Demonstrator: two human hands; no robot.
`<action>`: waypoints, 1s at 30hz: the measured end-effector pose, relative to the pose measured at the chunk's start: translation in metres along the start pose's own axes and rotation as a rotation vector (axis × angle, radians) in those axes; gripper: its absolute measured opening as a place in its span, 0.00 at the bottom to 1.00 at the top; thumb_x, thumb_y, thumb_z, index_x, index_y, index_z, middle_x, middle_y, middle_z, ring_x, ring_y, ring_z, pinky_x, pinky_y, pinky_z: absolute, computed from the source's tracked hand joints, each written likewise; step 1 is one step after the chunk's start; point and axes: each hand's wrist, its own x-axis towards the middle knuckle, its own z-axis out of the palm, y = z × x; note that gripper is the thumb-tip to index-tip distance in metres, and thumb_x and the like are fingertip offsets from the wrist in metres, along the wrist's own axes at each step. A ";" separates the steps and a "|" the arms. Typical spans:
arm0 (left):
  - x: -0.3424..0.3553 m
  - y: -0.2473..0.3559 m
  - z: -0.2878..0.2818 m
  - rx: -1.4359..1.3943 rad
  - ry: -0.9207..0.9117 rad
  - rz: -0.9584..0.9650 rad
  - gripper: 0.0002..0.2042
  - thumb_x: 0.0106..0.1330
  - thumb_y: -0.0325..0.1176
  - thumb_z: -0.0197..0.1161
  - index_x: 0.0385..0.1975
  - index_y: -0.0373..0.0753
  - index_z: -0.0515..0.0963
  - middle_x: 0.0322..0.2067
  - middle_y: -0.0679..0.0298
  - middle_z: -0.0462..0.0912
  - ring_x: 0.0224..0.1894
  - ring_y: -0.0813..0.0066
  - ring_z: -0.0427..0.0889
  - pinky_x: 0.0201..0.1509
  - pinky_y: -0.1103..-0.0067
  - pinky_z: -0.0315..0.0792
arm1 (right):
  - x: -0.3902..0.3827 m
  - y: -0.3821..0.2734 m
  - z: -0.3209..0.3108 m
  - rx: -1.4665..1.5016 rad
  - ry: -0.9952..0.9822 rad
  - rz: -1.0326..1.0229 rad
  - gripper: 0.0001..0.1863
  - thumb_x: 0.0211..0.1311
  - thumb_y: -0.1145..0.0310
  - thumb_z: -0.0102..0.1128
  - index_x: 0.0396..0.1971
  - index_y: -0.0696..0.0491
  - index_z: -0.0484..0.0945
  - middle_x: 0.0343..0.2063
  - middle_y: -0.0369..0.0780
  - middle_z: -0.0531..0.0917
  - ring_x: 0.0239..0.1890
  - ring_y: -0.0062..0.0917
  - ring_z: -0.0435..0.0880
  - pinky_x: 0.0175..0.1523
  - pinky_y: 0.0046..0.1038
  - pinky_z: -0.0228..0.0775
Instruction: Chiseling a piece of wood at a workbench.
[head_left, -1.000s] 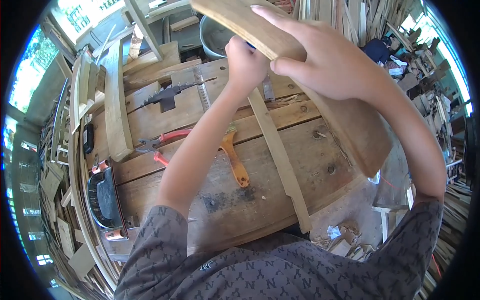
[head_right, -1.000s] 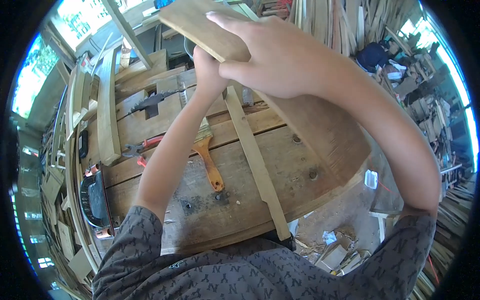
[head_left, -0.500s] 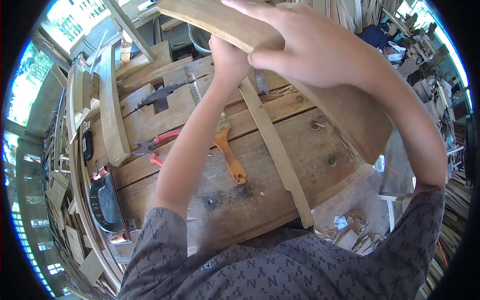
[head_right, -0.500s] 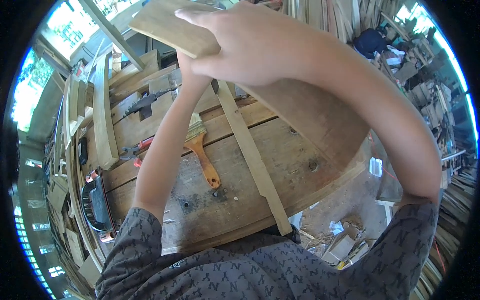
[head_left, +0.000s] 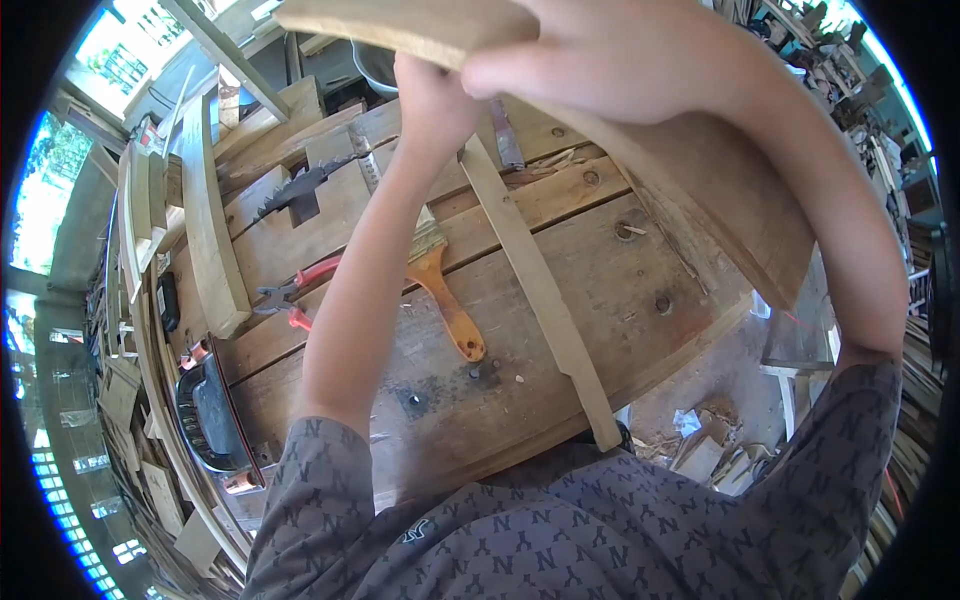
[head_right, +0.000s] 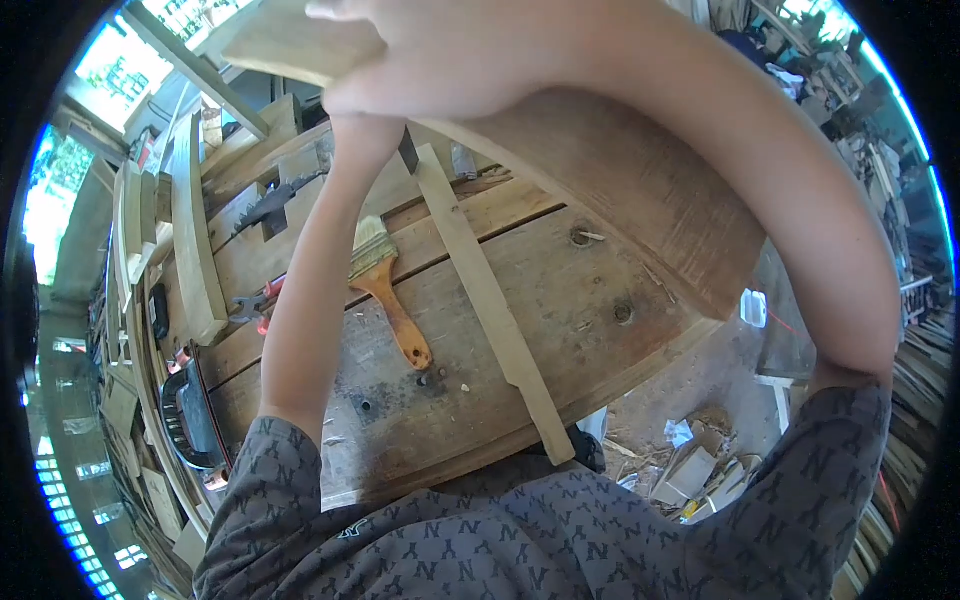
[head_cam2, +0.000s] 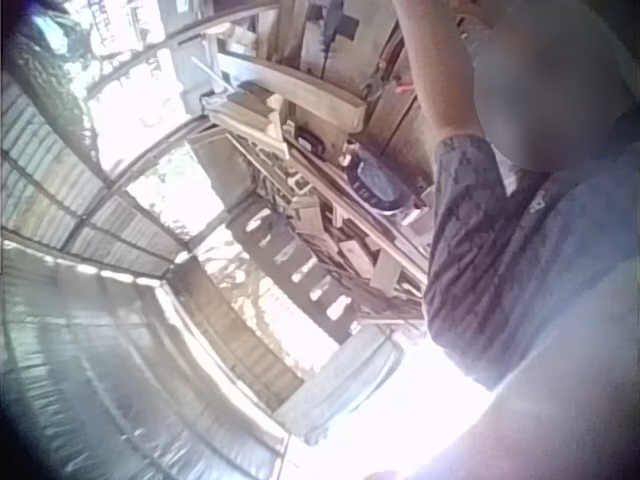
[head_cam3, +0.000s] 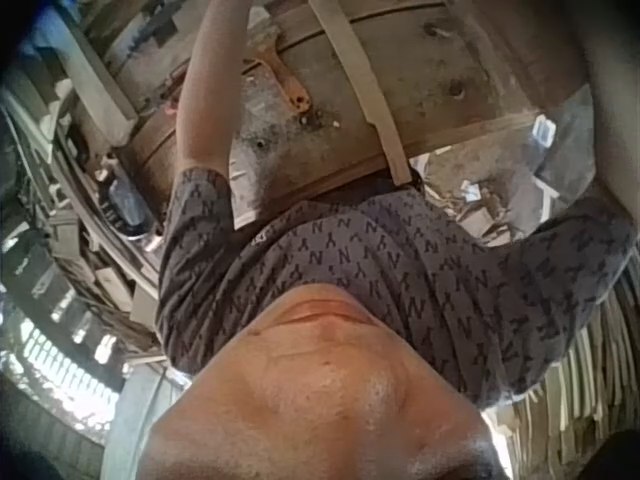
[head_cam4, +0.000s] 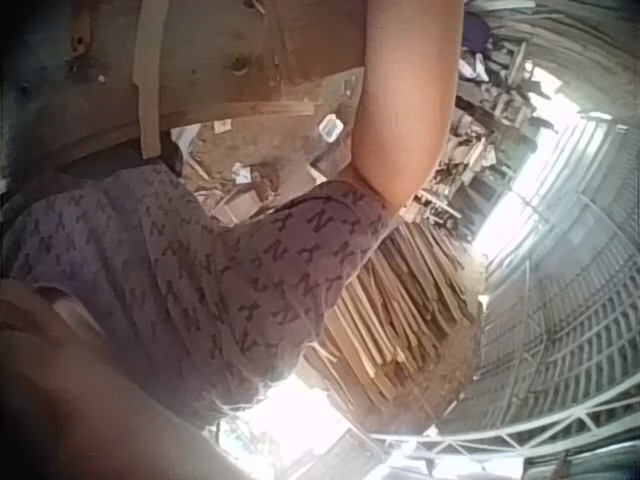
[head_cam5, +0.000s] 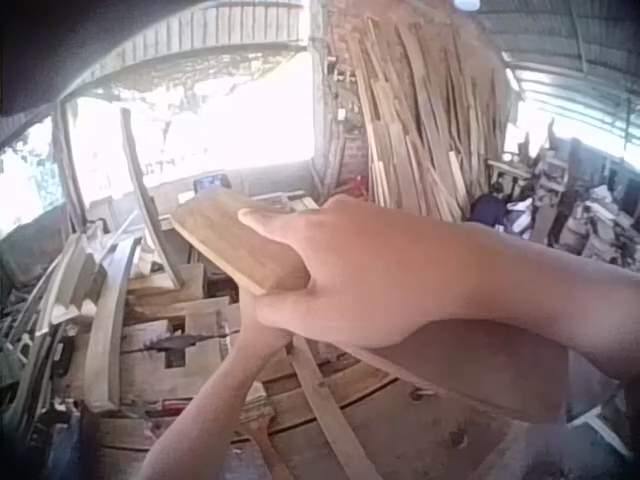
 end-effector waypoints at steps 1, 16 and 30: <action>0.002 -0.001 0.000 0.022 0.002 0.005 0.05 0.59 0.23 0.66 0.32 0.29 0.82 0.30 0.58 0.88 0.35 0.74 0.86 0.38 0.75 0.78 | 0.000 -0.001 -0.001 -0.009 0.001 0.011 0.42 0.67 0.61 0.54 0.71 0.74 0.52 0.22 0.53 0.84 0.26 0.33 0.87 0.34 0.35 0.78; 0.011 0.008 0.027 -0.283 0.282 -0.059 0.08 0.59 0.25 0.63 0.19 0.31 0.78 0.11 0.61 0.73 0.15 0.79 0.68 0.23 0.74 0.66 | -0.007 0.028 0.031 -0.107 0.253 0.046 0.41 0.61 0.67 0.59 0.76 0.51 0.60 0.32 0.46 0.85 0.28 0.27 0.81 0.39 0.31 0.75; 0.010 0.006 0.009 -0.102 0.018 -0.321 0.05 0.60 0.23 0.62 0.24 0.30 0.81 0.13 0.58 0.77 0.15 0.75 0.74 0.22 0.73 0.68 | -0.006 0.053 0.012 -0.020 0.451 -0.156 0.42 0.61 0.65 0.58 0.77 0.50 0.58 0.53 0.53 0.82 0.47 0.27 0.84 0.56 0.30 0.73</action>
